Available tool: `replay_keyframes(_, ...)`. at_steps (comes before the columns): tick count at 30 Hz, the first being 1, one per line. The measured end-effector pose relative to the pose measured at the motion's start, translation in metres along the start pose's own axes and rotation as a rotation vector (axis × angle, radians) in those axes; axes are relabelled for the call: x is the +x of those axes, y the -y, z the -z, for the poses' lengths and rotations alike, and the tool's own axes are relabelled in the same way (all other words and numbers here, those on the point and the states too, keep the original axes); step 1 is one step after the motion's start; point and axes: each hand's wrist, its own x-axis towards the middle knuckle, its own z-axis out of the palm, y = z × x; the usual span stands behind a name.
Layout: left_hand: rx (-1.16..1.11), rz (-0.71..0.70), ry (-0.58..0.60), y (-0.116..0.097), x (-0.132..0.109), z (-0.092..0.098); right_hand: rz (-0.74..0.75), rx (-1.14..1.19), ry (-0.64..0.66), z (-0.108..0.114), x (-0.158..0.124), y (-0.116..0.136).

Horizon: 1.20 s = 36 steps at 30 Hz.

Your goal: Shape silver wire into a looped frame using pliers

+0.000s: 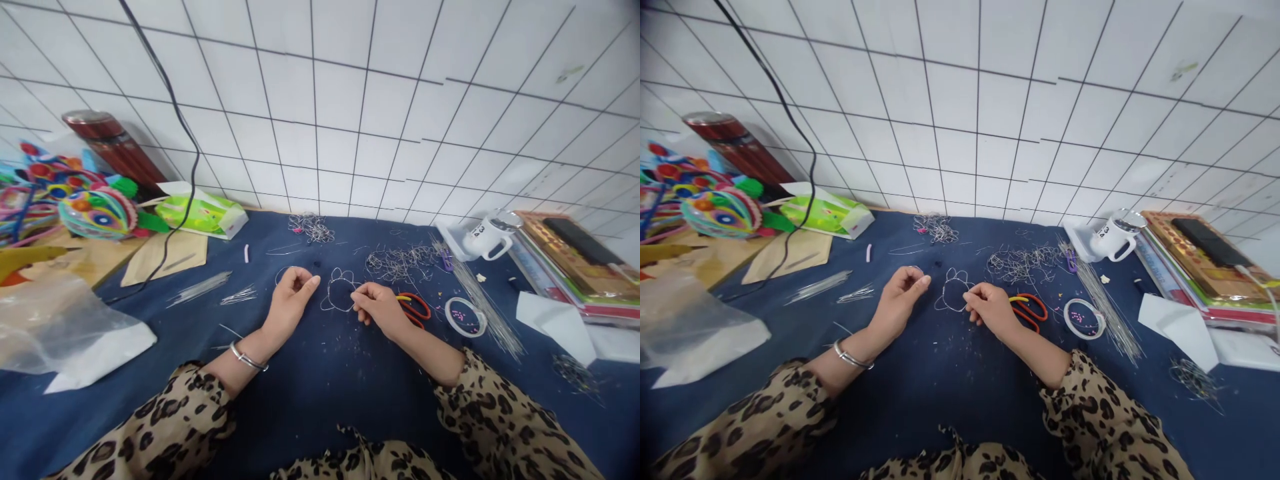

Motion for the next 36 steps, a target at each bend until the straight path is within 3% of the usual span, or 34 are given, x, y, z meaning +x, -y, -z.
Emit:
replay_keyframes(5,0.078,0.035,0.245,-0.006,-0.004,-0.002,0.01,0.069,-0.005,0.001,-0.001,0.0)
replay_keyframes(8,0.081,0.098,0.319,-0.004,-0.004,-0.006,0.016,0.116,-0.007,0.001,-0.001,0.002)
replay_keyframes(20,-0.335,0.347,0.244,0.001,-0.017,-0.018,-0.078,0.35,-0.064,-0.007,-0.007,0.003)
replay_keyframes(24,-0.446,0.463,0.269,0.001,-0.018,-0.019,-0.089,0.364,-0.041,-0.007,-0.007,0.005)
replay_keyframes(31,-0.445,0.461,0.261,0.002,-0.013,-0.015,-0.024,0.275,0.131,-0.01,-0.006,0.005)
replay_keyframes(36,-0.449,0.464,0.27,0.002,-0.013,-0.015,0.013,0.216,0.139,-0.013,-0.008,0.004)
